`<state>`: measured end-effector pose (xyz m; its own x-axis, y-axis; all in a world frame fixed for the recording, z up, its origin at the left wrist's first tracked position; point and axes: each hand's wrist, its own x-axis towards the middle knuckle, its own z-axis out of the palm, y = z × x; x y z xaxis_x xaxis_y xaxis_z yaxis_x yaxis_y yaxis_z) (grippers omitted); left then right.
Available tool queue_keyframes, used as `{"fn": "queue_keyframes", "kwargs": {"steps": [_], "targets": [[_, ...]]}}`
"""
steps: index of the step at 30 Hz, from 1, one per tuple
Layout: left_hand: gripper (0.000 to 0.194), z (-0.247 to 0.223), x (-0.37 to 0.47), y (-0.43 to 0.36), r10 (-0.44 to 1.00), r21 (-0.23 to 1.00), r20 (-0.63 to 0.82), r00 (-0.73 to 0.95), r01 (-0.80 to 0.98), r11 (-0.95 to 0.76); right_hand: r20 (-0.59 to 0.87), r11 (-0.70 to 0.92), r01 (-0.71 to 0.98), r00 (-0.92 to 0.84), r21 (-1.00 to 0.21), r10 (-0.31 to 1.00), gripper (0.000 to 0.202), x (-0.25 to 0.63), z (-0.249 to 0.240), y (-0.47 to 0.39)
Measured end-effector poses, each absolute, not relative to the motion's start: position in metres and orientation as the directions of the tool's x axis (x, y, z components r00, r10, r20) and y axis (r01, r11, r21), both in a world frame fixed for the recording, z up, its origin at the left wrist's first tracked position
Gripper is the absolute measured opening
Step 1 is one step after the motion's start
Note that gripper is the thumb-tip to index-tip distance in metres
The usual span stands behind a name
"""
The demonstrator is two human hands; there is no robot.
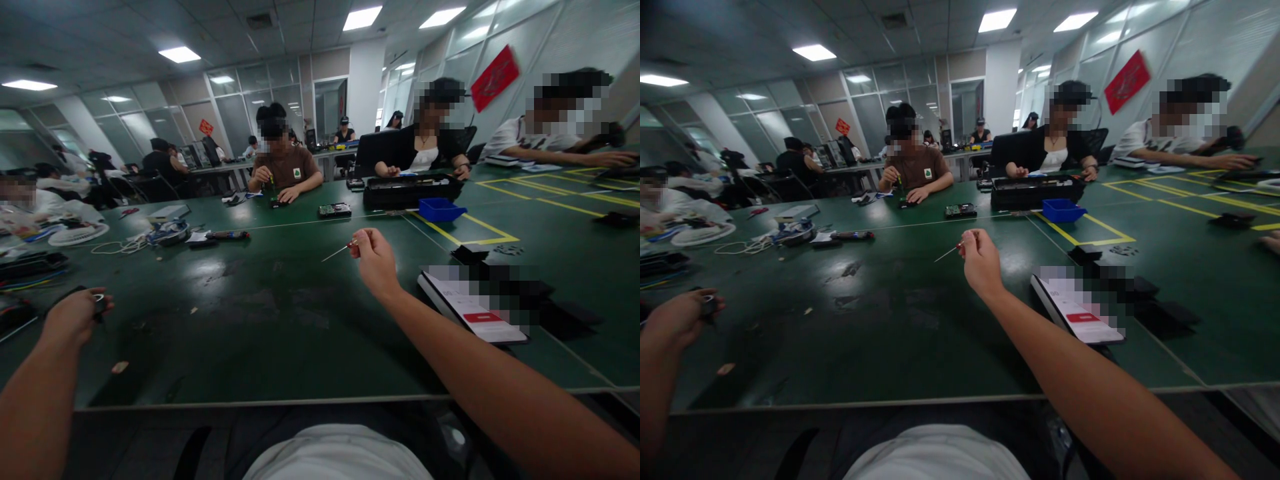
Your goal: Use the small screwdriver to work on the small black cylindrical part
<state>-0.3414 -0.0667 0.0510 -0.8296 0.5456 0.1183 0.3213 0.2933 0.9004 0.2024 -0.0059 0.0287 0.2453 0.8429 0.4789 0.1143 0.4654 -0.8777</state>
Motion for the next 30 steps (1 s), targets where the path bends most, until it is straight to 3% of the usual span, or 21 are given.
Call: {"fn": "queue_keyframes", "kwargs": {"steps": [3, 6, 9, 15, 18, 23, 27, 30], "targets": [[0.014, 0.051, -0.314, -0.054, 0.611, 0.952, 0.063, -0.789, 0.231, 0.2, 0.484, 0.465, 0.134, 0.22, -0.875, 0.847, 0.026, 0.202, 0.03, -0.007], [0.027, 0.055, -0.273, -0.035, 0.709, 0.932, 0.105, -0.697, 0.317, 0.174, 0.485, 0.464, 0.151, 0.171, -0.873, 0.857, 0.029, 0.201, 0.031, -0.009], [0.032, 0.061, -0.222, -0.018, 0.831, 0.918, 0.133, -0.541, 0.383, 0.102, 0.485, 0.463, 0.165, 0.135, -0.871, 0.864, 0.03, 0.199, 0.033, -0.011], [0.034, 0.064, -0.103, 0.005, 0.98, 0.934, 0.15, -0.134, 0.346, -0.095, 0.47, 0.438, 0.223, 0.117, -0.871, 0.875, 0.032, 0.198, 0.034, -0.015], [0.028, 0.053, -0.049, 0.008, 0.99, 0.929, 0.139, -0.002, 0.345, -0.13, 0.49, 0.456, 0.231, 0.12, -0.86, 0.863, 0.032, 0.199, 0.033, -0.016], [0.054, 0.023, 0.006, 0.004, 0.985, 0.801, 0.153, 0.08, 0.574, -0.171, 0.5, 0.482, 0.138, 0.163, -0.865, 0.851, 0.028, 0.199, 0.033, -0.015], [0.033, 0.002, 0.011, 0.001, 0.957, 0.754, 0.212, 0.198, 0.59, -0.289, 0.478, 0.469, 0.099, 0.127, -0.878, 0.869, 0.03, 0.196, 0.03, -0.015], [0.032, -0.005, 0.004, 0.0, 0.934, 0.753, 0.255, 0.25, 0.555, -0.354, 0.48, 0.467, 0.133, 0.091, -0.874, 0.873, 0.03, 0.195, 0.027, -0.015]]}}
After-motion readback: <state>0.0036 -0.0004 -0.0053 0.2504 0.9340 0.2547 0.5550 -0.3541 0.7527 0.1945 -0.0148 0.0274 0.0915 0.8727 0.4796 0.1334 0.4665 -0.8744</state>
